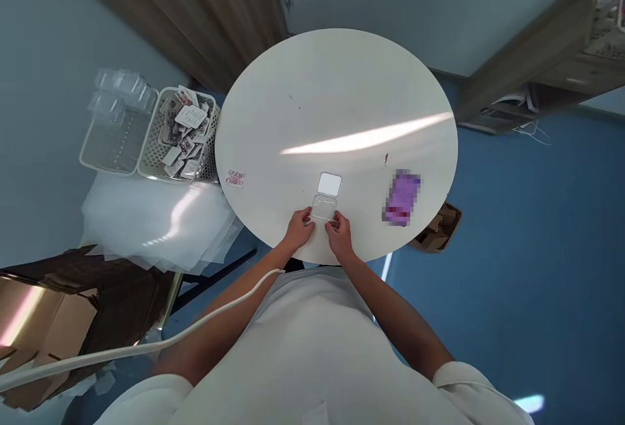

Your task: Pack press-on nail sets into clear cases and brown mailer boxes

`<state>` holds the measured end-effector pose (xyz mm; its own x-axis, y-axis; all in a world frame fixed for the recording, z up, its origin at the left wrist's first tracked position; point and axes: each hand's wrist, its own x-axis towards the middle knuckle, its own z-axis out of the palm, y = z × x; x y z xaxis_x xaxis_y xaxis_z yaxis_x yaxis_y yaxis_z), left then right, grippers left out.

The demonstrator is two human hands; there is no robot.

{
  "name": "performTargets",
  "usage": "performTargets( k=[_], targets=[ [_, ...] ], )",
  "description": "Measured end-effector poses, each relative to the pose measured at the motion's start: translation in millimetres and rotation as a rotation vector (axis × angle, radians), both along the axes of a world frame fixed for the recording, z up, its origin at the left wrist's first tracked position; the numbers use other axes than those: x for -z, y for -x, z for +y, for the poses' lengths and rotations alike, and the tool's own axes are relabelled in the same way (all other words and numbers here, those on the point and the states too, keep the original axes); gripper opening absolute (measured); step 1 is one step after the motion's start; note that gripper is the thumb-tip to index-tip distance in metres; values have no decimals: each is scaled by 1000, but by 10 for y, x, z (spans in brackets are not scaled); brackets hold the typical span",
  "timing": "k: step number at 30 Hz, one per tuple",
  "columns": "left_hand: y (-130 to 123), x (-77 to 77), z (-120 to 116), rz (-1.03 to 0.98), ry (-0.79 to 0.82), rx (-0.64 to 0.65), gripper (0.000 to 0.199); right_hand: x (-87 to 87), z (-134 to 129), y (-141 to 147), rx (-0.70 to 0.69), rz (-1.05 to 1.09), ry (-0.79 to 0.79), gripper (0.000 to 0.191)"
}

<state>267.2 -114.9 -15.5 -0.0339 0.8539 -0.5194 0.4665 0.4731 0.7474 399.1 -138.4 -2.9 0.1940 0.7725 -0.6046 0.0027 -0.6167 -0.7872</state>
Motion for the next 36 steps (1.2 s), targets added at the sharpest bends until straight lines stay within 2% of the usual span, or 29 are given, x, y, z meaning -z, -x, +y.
performTargets(
  k=[4, 8, 12, 16, 20, 24, 29, 32, 36],
  targets=[
    [57, 2, 23, -9, 0, 44, 52, -25, -25, 45, 70, -35, 7, 55],
    [296, 1, 61, 6, -34, 114, 53, 11, -233, 135, 196, -80, 41, 58],
    [804, -48, 115, 39, -81, 154, 46, 29, -505, 283, 238, -85, 55, 49],
    [1464, -133, 229, 122, -185, 169, 36, 11, -550, 593, 152, -157, 35, 41],
    [2043, -192, 508, 272, -323, 194, 32, -50, -230, 1101, -72, -192, -71, 36],
    [2368, -173, 904, 365, -424, 309, 41, -121, 291, 1612, -348, -283, -215, 40],
    [2450, -50, 1226, 393, -341, 375, 60, -57, 837, 2045, -524, -496, -333, 52],
    [2439, 24, 1235, 386, -288, 393, 60, 69, 998, 2207, -537, -585, -308, 59],
    [2427, 70, 1145, 356, -313, 405, 59, 173, 1068, 2303, -539, -651, -228, 64]
  ],
)
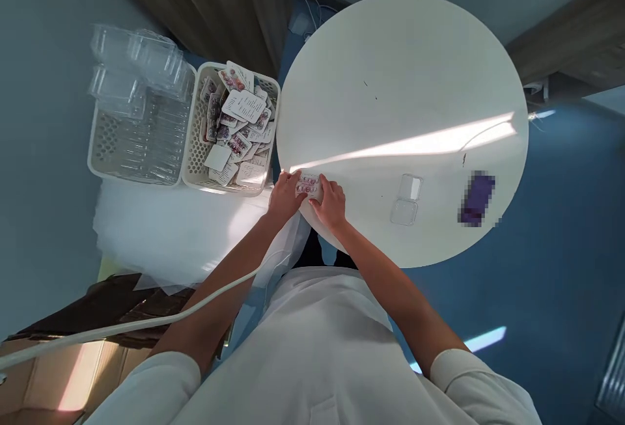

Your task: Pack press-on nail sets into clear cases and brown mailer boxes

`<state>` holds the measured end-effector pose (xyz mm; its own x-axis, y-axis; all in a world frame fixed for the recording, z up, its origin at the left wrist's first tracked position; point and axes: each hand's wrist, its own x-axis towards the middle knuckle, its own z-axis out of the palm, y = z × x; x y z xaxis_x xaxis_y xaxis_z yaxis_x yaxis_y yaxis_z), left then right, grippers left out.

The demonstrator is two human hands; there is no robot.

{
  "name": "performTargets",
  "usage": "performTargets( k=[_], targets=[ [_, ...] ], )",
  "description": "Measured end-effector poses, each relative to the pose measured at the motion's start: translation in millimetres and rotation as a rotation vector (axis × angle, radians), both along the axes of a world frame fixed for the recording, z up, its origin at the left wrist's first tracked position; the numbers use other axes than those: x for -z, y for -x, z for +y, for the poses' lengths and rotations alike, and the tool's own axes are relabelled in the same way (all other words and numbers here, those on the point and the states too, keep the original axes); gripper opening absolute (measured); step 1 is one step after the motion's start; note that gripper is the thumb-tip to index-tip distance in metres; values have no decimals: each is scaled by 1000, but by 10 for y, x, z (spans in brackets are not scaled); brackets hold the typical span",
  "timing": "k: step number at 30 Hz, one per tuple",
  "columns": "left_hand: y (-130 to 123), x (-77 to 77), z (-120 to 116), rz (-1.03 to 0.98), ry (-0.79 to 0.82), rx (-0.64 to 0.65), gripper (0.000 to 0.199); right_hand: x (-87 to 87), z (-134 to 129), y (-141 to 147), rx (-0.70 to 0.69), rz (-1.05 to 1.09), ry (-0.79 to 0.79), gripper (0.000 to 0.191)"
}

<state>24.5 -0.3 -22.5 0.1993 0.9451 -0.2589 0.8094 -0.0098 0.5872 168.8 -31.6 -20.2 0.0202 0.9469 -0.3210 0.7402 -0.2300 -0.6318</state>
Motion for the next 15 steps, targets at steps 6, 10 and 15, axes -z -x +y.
performTargets(
  k=[6, 10, 15],
  targets=[
    [12, -30, 9, -8, 7, 34, 60, -40, 125, -33, -45, -35, 65, 66],
    [12, -55, 69, 13, 32, 46, 58, -48, 198, -46, -57, -54, 76, 61],
    [2, -49, 133, 37, 50, 44, 57, -57, 236, -39, -65, -74, 89, 56]
  ],
)
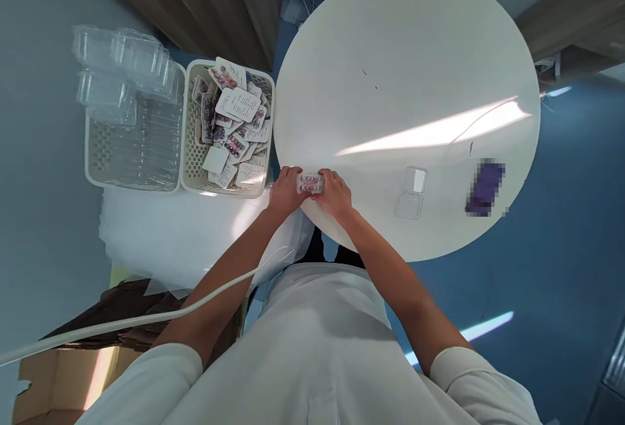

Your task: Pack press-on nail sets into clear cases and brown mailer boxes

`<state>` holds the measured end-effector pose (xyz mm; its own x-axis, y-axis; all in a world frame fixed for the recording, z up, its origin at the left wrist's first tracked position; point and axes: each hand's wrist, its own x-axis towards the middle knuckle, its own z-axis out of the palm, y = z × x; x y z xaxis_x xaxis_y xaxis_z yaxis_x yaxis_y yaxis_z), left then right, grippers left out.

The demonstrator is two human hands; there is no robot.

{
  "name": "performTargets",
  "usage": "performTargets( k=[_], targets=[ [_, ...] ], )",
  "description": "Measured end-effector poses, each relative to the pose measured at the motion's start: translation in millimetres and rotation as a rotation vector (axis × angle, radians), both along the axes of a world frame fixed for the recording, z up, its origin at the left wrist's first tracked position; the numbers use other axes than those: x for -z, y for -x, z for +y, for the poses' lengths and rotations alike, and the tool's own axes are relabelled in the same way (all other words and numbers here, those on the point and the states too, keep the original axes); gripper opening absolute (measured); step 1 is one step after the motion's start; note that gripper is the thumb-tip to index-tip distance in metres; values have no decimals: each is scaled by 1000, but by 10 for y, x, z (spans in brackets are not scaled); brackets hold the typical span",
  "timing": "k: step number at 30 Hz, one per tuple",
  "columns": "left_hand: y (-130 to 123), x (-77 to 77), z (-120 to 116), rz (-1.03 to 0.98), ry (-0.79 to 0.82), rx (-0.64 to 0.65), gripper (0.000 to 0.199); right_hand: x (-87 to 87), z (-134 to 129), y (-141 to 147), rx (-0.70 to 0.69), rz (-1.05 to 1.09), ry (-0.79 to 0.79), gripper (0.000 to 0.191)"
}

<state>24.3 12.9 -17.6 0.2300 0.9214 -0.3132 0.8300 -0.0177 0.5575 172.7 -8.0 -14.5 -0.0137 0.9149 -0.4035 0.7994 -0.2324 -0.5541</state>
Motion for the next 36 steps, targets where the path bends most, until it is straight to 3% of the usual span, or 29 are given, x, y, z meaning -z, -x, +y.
performTargets(
  k=[10, 14, 18, 22, 28, 32, 36],
  targets=[
    [0, 77, -89, -69, -59, -45, 52, 69, -65, -41, -1, 53, -64, 68],
    [-27, 65, -178, -121, -91, -67, 52, 76, -130, -50, -3, 64, -88, 62],
    [-112, 18, -276, -127, -65, -99, 55, 10, -230, -159, -55, 126, -90, 70],
    [-277, -25, -435, -198, -29, -88, 61, -81, -465, -371, -27, 198, -48, 76],
    [-646, -30, -812, -381, 32, 85, 65, -135, -958, -800, 128, 268, -120, 68],
    [-971, -80, -1003, -437, 10, 195, 63, -188, -1252, -1186, 183, 271, -137, 66],
    [-1354, -157, -1048, -461, -36, 302, 67, -225, -1437, -1637, 193, 249, -193, 66]
  ],
)
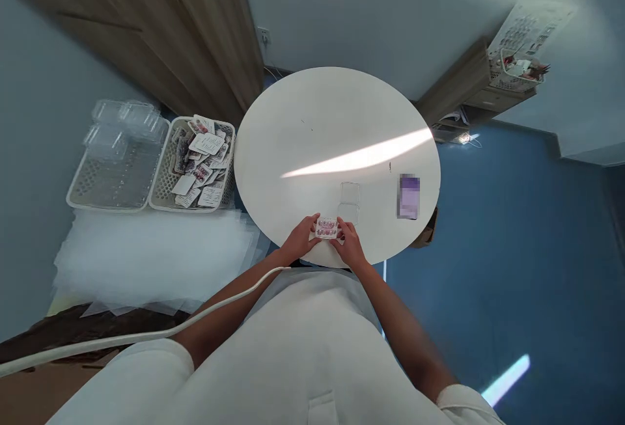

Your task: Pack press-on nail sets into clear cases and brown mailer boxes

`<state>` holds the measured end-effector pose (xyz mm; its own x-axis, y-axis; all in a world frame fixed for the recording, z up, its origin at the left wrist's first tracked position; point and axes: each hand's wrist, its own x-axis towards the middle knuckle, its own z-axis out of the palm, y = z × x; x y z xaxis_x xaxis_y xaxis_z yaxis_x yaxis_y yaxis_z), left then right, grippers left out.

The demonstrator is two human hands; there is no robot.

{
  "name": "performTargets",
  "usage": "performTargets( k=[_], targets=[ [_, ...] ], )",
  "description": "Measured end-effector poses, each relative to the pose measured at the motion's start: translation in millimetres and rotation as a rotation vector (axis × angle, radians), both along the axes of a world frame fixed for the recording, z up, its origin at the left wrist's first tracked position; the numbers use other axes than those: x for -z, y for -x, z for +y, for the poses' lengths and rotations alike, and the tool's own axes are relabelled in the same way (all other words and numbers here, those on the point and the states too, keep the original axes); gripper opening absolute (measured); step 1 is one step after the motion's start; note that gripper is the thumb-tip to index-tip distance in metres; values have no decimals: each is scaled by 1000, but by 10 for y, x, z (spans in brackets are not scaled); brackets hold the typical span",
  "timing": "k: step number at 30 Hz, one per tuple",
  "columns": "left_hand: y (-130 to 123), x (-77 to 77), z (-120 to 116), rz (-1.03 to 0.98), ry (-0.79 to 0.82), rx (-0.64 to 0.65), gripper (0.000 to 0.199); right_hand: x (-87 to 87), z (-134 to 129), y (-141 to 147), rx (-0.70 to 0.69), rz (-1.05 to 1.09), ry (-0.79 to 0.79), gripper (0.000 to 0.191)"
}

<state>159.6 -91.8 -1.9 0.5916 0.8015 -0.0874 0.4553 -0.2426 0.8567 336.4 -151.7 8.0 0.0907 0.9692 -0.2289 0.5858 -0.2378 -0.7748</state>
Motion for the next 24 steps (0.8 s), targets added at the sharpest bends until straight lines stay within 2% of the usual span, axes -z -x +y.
performTargets(
  k=[5, 10, 17, 24],
  targets=[
    [-421, -31, 70, 66, -22, 37, 63, 52, -1, -480, -34, -17, -49, 64],
    [-674, 6, 168, 176, -20, 38, 63, 165, 136, -789, -106, -114, -70, 64],
    [-855, 34, 292, 298, -47, -17, 63, 294, 352, -963, -193, -154, -38, 65],
    [-913, 68, 331, 345, -27, -14, 64, 298, 436, -1027, -248, -176, -2, 63]
  ],
)
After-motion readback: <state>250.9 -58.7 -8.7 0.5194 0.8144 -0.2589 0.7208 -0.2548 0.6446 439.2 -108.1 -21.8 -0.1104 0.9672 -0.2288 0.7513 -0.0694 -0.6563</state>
